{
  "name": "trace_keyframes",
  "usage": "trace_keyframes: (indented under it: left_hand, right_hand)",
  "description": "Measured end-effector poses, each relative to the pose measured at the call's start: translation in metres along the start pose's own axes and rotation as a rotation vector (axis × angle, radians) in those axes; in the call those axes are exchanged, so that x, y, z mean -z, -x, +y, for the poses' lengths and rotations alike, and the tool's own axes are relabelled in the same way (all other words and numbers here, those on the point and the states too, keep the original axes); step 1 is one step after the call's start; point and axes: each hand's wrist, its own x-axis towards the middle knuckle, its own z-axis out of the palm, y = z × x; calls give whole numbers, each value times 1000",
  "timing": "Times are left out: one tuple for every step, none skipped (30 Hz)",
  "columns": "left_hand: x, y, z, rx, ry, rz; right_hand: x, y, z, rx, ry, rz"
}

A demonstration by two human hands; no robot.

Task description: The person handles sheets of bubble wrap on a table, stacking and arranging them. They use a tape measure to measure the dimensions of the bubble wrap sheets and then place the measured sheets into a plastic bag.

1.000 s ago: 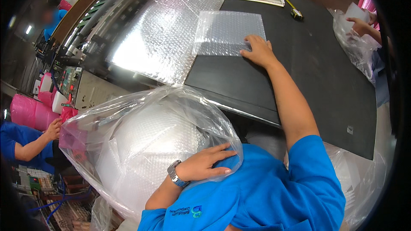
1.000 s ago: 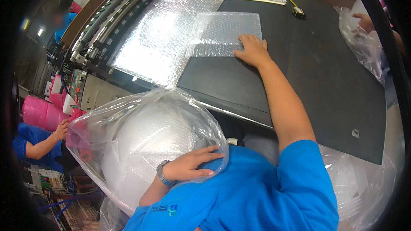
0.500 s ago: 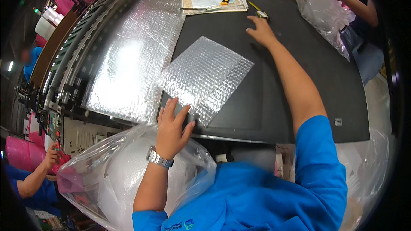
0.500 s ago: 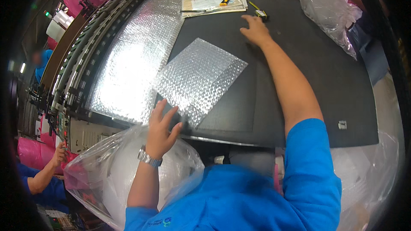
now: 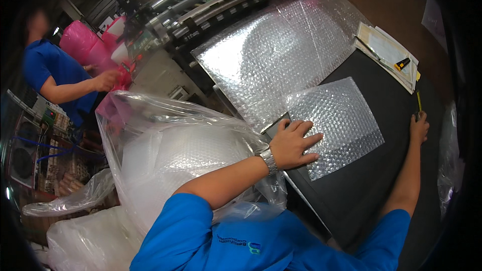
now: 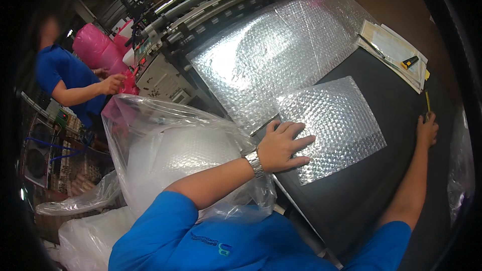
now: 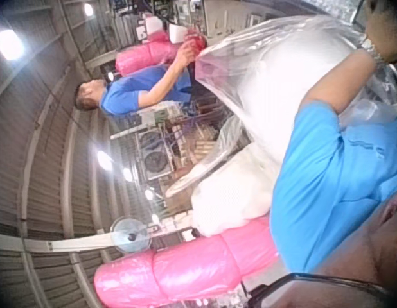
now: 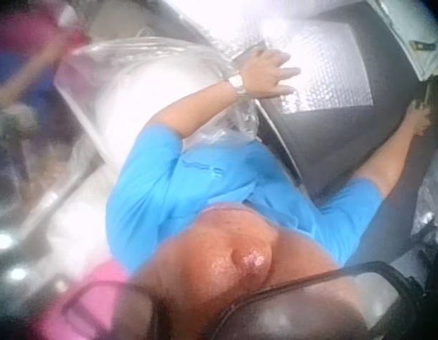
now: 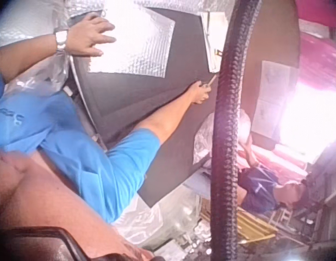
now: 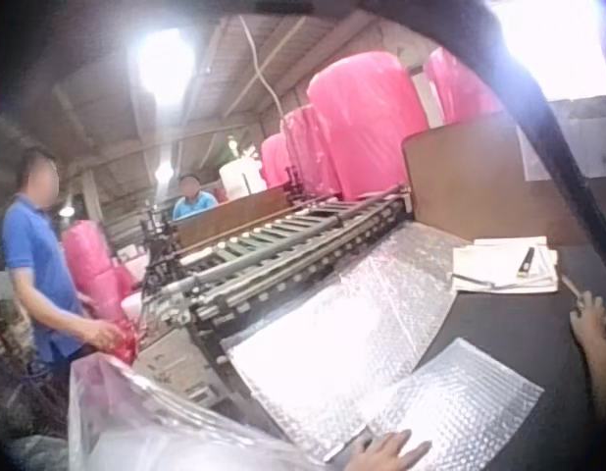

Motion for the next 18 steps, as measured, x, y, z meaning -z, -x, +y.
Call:
trace_keyframes:
  left_hand:
    - [1, 0, 0, 5, 10, 14]
    - [1, 4, 0, 20, 19, 34]
    - [-1, 6, 0, 34, -4, 53]
    - [-2, 8, 0, 47, -27, 70]
    - [-5, 9, 0, 40, -34, 82]
    - [-8, 10, 3, 4, -51, 144]
    - [-11, 11, 3, -10, -59, 172]
    - [-13, 16, -2, 7, -102, 200]
    - [-16, 15, -2, -16, -111, 227]
    - [-16, 15, -2, -16, -92, 220]
    - [-16, 15, 1, -15, -71, 199]
    - [-14, 15, 2, -17, -56, 178]
    - [-13, 15, 4, -16, -42, 158]
    - [-13, 16, 4, -26, -23, 153]
    - [-13, 17, 4, -29, -9, 148]
    - [-13, 18, 3, -30, 5, 144]
    - [-12, 19, 3, -34, 23, 139]
    - [-7, 19, 4, 14, 69, 52]
  right_hand:
    - [4, 5, 4, -5, 26, 7]
    - [17, 18, -2, -8, 2, -8]
    - [38, 37, -7, -18, -13, -25]
    - [52, 51, -6, -29, -27, -41]
    - [48, 52, 21, 3, -321, -33]
    - [38, 45, 56, 44, -618, -17]
    - [34, 42, 75, 104, -923, -11]
    - [76, 86, 37, -146, -1335, -267]
    - [94, 104, 42, -194, -1529, -350]
    - [105, 117, 48, -238, -1723, -444]
    - [113, 130, 54, -279, -1918, -543]
    - [119, 142, 58, -269, -1898, -544]
    - [124, 153, 62, -257, -1878, -549]
    - [129, 163, 62, -244, -1863, -551]
    - [131, 175, 56, -212, -1827, -533]
    - [134, 190, 47, -180, -1790, -517]
    - [137, 203, 37, -150, -1752, -495]
    - [140, 212, 28, -176, -1749, -520]
